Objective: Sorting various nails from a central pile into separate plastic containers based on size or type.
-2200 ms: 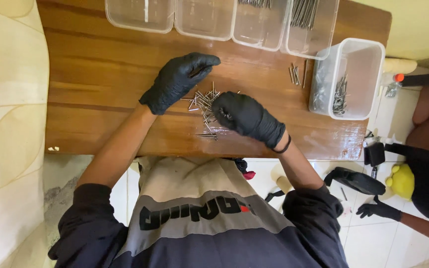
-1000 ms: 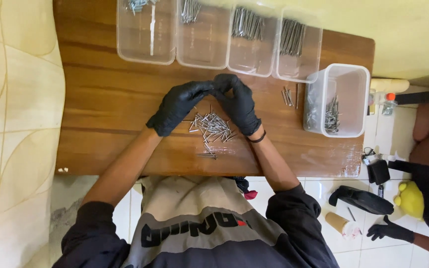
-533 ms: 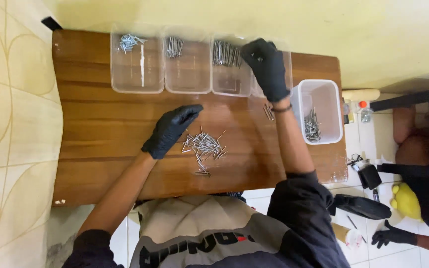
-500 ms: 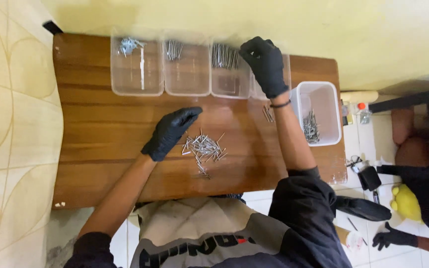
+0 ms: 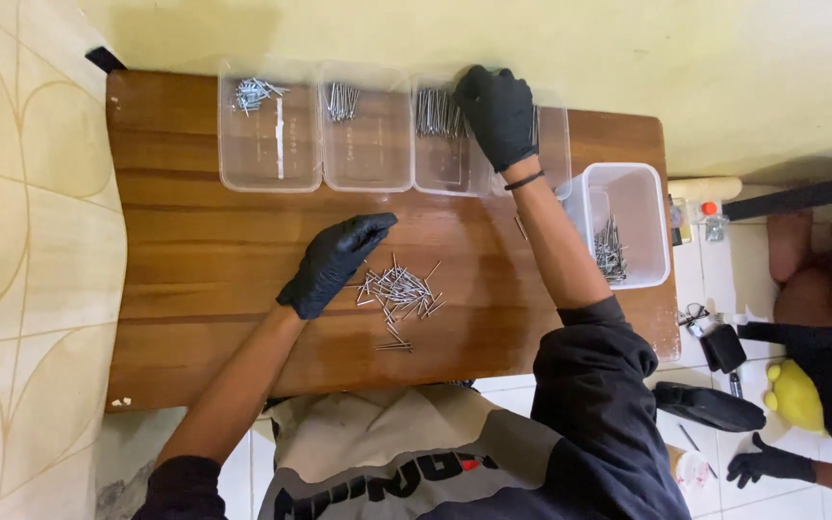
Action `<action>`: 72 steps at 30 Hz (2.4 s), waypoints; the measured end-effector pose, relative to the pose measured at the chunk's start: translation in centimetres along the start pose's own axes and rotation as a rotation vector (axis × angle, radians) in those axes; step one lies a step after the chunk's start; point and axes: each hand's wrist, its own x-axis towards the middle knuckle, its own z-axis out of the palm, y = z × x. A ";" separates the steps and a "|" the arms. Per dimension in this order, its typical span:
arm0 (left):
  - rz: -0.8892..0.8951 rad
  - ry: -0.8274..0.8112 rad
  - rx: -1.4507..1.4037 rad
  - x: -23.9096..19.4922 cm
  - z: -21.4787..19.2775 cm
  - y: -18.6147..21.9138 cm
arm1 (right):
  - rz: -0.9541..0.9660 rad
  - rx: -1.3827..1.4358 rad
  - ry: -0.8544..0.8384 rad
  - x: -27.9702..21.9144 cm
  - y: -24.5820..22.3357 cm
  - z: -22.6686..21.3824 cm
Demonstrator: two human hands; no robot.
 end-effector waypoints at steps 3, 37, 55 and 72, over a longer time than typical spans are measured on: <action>-0.090 -0.008 -0.043 0.0 0.0 0.4 | -0.045 -0.052 0.025 -0.2 -0.1 -0.3; 0.148 0.001 0.075 0.1 0.1 -0.8 | -0.509 0.369 -0.511 -22.1 -16.0 -10.7; -0.053 0.025 0.009 0.5 0.5 0.1 | -0.615 0.181 -0.427 -23.8 -16.1 -9.8; -0.200 0.032 -0.219 0.7 -0.1 0.3 | 0.105 0.927 -0.445 -16.0 -10.6 -5.2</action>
